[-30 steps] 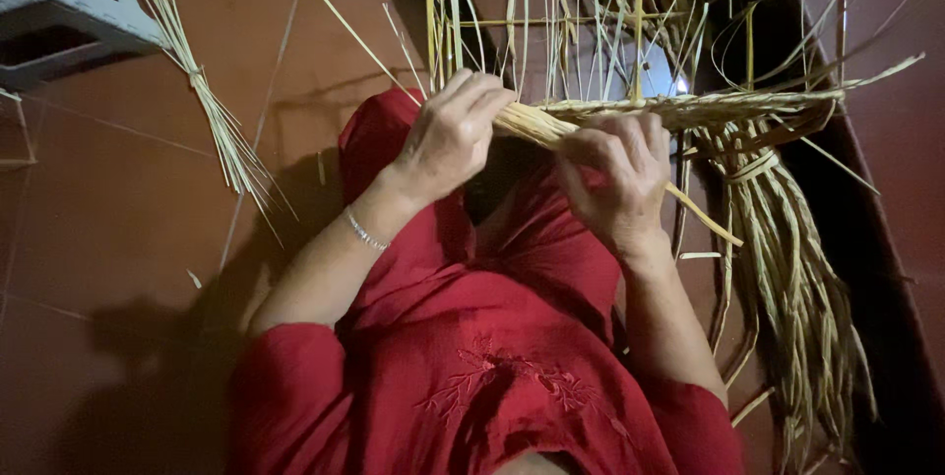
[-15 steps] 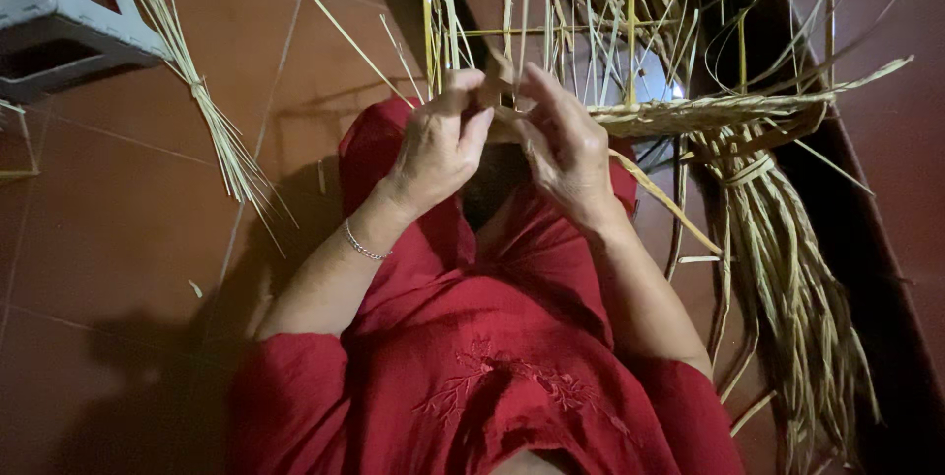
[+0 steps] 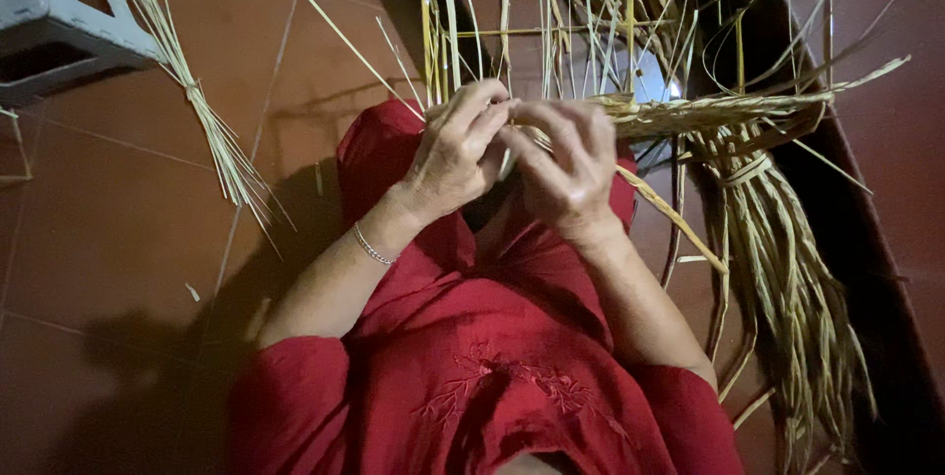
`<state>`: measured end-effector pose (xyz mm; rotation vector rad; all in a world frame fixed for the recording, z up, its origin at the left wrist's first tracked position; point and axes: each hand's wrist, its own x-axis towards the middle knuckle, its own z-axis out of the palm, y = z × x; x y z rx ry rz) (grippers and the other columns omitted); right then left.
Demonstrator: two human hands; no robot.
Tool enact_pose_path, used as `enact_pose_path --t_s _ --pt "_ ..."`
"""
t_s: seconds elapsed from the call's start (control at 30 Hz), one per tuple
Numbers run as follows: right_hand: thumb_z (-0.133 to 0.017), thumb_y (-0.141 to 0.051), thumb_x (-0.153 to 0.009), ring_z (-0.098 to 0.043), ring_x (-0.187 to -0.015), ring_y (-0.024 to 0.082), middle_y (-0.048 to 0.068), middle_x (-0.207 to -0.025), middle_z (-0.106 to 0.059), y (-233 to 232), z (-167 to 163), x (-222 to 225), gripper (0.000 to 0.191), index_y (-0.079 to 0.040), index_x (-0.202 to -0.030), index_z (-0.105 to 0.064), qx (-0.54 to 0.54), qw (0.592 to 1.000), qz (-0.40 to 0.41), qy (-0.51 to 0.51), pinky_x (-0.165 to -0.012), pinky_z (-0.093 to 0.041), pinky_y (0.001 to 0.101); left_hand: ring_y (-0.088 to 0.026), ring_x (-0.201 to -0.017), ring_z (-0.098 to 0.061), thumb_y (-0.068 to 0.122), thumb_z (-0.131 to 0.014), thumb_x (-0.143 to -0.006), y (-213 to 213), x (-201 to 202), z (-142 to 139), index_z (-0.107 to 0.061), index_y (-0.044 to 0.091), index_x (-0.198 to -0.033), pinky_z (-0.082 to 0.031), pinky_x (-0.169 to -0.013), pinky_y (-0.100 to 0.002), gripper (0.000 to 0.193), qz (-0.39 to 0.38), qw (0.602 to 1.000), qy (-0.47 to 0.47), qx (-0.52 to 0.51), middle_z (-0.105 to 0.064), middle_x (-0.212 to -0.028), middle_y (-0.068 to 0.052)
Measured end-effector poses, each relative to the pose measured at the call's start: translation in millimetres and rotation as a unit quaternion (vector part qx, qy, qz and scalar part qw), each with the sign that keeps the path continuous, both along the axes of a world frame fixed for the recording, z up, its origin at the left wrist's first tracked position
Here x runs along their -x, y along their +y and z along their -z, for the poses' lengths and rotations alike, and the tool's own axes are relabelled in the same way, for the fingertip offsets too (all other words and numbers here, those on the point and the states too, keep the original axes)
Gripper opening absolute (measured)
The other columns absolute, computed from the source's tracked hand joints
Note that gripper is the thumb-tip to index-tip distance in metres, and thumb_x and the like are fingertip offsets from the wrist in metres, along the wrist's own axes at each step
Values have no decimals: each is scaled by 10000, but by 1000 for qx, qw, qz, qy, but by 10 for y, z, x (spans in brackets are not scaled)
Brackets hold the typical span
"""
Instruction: The person sits on the floor weaving a basket from dried palm strips, folding and interlacing strips around a woven base frame, pulling strips tight, and turning the basket to work around its rim.
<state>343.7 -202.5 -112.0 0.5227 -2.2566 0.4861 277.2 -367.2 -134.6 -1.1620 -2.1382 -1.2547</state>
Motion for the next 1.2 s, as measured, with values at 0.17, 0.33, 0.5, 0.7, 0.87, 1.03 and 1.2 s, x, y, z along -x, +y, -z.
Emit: enact_pose_path --t_s 0.17,0.33,0.5,0.7,0.87,1.03,1.2 --pt "-791 -294 -1050 -623 -1166 247 31 -1231 -699 245 -30 43 265 -151 -1263 -727 -64 988 135 -29 -1143 -358 483 -224 -866 -680 -43 -771 -889 39 -34 13 -655 33 -1081 -586 -729 -361 237 -41 999 -18 23 -582 -1071 -71" --pt "-858 -438 -990 -534 -1016 263 34 -1000 -611 375 1 -7 317 -180 -1062 -687 -64 982 166 -60 -1021 -330 462 -211 -850 -678 -7 -791 -847 33 -46 34 -634 44 -1011 -565 -712 -371 233 -30 999 11 32 -600 -1067 -93" --pt "-924 -458 -894 -517 -916 271 38 -870 -554 368 155 158 451 -158 -834 -592 -36 985 162 -39 -924 -335 452 -244 -986 -680 -14 -758 -877 -17 -47 112 -571 52 -969 -581 -828 -379 218 -38 998 12 42 -638 -1079 -77" --pt "-916 -328 -910 -554 -890 269 32 -854 -605 411 212 -18 346 -146 -839 -631 -31 984 151 -94 -893 -357 452 -234 -728 -705 27 -748 -982 121 187 232 -575 36 -961 -576 -665 -371 175 -35 990 -127 39 -679 -827 -74" --pt "-888 -251 -932 -569 -890 251 26 -869 -634 451 227 -155 221 -147 -907 -694 30 978 133 -159 -848 -399 439 -263 -734 -738 56 -771 -941 181 272 175 -497 39 -1196 -587 -651 -389 375 -37 979 -195 41 -720 -837 -101" --pt "-880 -291 -954 -555 -1020 288 94 -1080 -619 469 188 -235 329 -103 -1124 -671 17 985 155 -73 -884 -417 432 -293 -754 -697 61 -819 -829 226 234 226 -407 -8 -1321 -584 -602 -344 645 -86 992 -85 48 -640 -1078 -206" --pt "-925 -307 -879 -523 -925 259 62 -1017 -568 431 188 -372 347 -137 -1055 -678 -33 987 154 -40 -813 -407 438 -170 -852 -680 -42 -728 -1002 375 232 421 -545 36 -1097 -616 -673 -214 221 -82 985 57 140 -579 -1029 -100"
